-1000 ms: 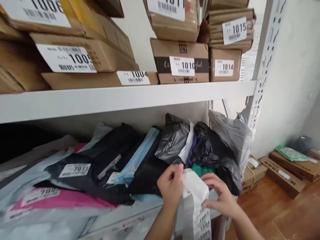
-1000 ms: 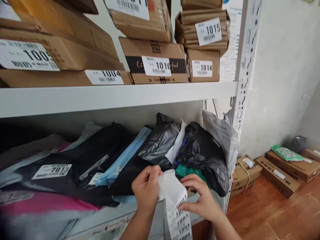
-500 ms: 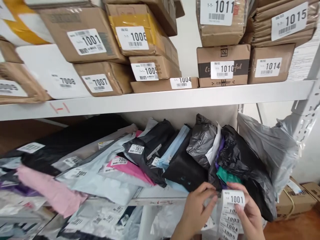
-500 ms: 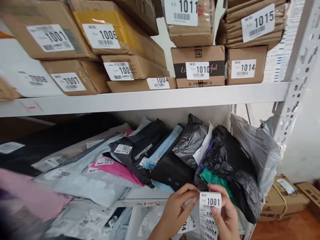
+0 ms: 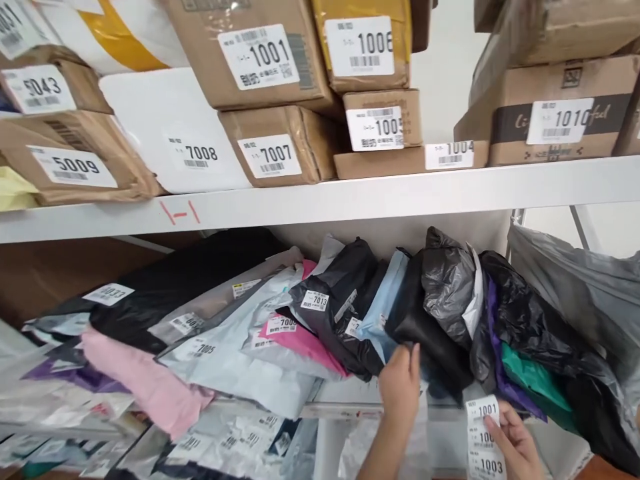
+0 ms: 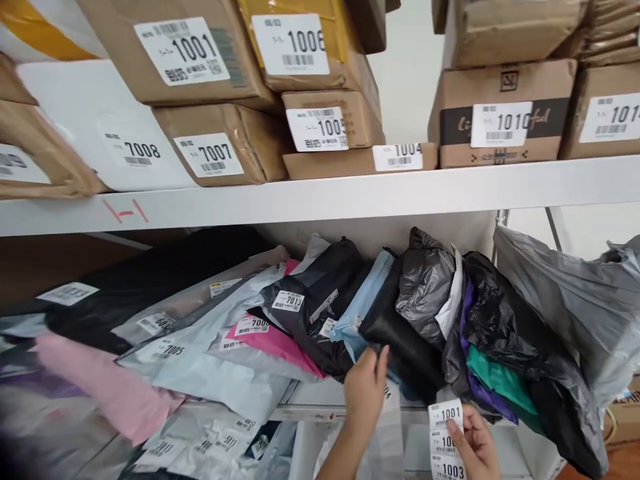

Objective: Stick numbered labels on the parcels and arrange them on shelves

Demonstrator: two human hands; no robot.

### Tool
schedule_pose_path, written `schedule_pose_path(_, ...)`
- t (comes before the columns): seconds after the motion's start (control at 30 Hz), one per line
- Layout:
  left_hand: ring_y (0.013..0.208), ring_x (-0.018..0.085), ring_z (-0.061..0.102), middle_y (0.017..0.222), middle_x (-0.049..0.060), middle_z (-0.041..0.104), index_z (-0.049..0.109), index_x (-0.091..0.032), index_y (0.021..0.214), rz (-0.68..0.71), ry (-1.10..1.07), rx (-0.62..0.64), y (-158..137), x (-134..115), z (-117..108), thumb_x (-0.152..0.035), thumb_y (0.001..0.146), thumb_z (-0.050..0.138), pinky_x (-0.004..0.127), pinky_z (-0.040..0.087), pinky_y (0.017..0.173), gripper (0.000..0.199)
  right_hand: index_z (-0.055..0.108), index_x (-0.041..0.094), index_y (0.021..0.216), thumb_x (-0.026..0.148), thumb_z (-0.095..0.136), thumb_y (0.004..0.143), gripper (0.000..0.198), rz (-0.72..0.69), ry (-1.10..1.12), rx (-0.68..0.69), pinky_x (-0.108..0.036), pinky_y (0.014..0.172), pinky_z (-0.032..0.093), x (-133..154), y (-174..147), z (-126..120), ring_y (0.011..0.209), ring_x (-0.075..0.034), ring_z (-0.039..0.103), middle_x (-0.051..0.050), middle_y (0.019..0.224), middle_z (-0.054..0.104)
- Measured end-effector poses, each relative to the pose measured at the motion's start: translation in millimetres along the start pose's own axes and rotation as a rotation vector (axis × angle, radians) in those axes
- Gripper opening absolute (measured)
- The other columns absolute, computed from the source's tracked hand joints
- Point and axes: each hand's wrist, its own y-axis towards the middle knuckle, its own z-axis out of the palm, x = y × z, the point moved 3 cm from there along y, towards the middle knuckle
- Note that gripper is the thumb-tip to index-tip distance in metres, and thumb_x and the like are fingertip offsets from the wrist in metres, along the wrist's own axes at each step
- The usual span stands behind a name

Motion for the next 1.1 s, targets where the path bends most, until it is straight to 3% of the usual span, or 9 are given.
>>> schedule_pose_path(0.17,0.059,0.016,0.068,0.105,0.009,0.068,0.07,-0.02,0.09,0.165,0.141,0.088,28,-62,-2,-0.023,0.098,0.047,0.025,0.044,0.048,0.024,0.066,0.022,0.089,0.039,0.092,0.058,0.044,-0.003,0.04,-0.124,-0.03,0.064,0.056,-18,2,4,0.064,-0.021,0.07,0.001,0.07,0.071)
schedule_pose_path(0.27,0.06,0.016,0.069,0.109,0.008,0.067,0.07,-0.021,0.096,0.272,0.097,0.149,37,-69,-11,-0.022,0.098,0.049,0.025,0.045,0.048,0.021,0.068,0.022,0.089,0.035,0.092,0.059,0.04,-0.032,0.012,-0.104,-0.029,0.063,0.057,-17,12,3,0.062,-0.019,0.069,0.001,0.072,0.072)
schedule_pose_path(0.33,0.062,0.017,0.07,0.111,0.009,0.068,0.07,-0.02,0.096,0.338,0.046,0.14,33,-55,-17,-0.025,0.099,0.046,0.026,0.048,0.049,0.024,0.07,0.024,0.09,0.031,0.093,0.057,0.041,-0.045,0.025,-0.076,-0.027,0.059,0.057,-15,22,9,0.06,-0.017,0.067,0.001,0.075,0.073)
schedule_pose_path(0.43,0.07,0.018,0.072,0.11,0.01,0.069,0.07,-0.019,0.098,0.382,-0.076,0.047,16,-12,-21,-0.029,0.103,0.037,0.026,0.053,0.055,0.035,0.073,0.025,0.102,0.032,0.091,0.061,0.044,-0.07,0.146,0.021,-0.019,0.055,0.054,-13,36,36,0.058,-0.011,0.062,0.003,0.075,0.071)
schedule_pose_path(0.53,0.08,0.02,0.073,0.099,0.011,0.071,0.071,-0.018,0.096,0.301,-0.19,-0.063,-3,40,-15,-0.037,0.105,0.031,0.026,0.057,0.063,0.045,0.072,0.022,0.112,0.034,0.084,0.072,0.044,-0.044,0.286,0.228,-0.014,0.057,0.053,-13,51,77,0.059,-0.006,0.06,0.005,0.072,0.066)
schedule_pose_path(0.67,0.082,0.025,0.073,0.093,0.013,0.071,0.074,-0.018,0.092,0.172,-0.258,-0.056,-12,86,0,-0.058,0.1,0.033,0.032,0.058,0.067,0.058,0.073,0.021,0.094,0.027,0.083,0.076,0.022,-0.093,0.568,0.406,-0.01,0.061,0.053,2,81,108,0.062,-0.003,0.062,0.007,0.074,0.067)
schedule_pose_path(0.87,0.078,0.025,0.071,0.092,0.012,0.071,0.077,-0.021,0.088,0.071,-0.289,0.11,-4,91,-3,-0.068,0.094,0.039,0.031,0.056,0.063,0.061,0.07,0.02,0.087,0.013,0.074,0.083,0.009,-0.109,1.026,0.642,-0.005,0.067,0.052,37,118,99,0.068,0.002,0.068,0.01,0.076,0.072)
schedule_pose_path(1.0,0.07,0.026,0.07,0.087,0.012,0.071,0.079,-0.022,0.081,0.045,-0.23,0.097,-4,87,-10,-0.073,0.09,0.038,0.033,0.056,0.059,0.066,0.07,0.02,0.095,0.009,0.051,0.096,0.022,-0.259,1.049,0.714,-0.008,0.068,0.053,58,124,91,0.076,0.001,0.069,0.009,0.089,0.074)
schedule_pose_path(1.1,0.071,0.027,0.07,0.087,0.012,0.071,0.08,-0.024,0.078,0.02,-0.182,0.107,-5,93,-11,-0.07,0.09,0.042,0.034,0.056,0.058,0.061,0.069,0.02,0.096,0.01,0.048,0.098,0.023,-0.267,1.155,0.713,-0.007,0.071,0.052,71,127,88,0.08,0.001,0.069,0.007,0.093,0.075)
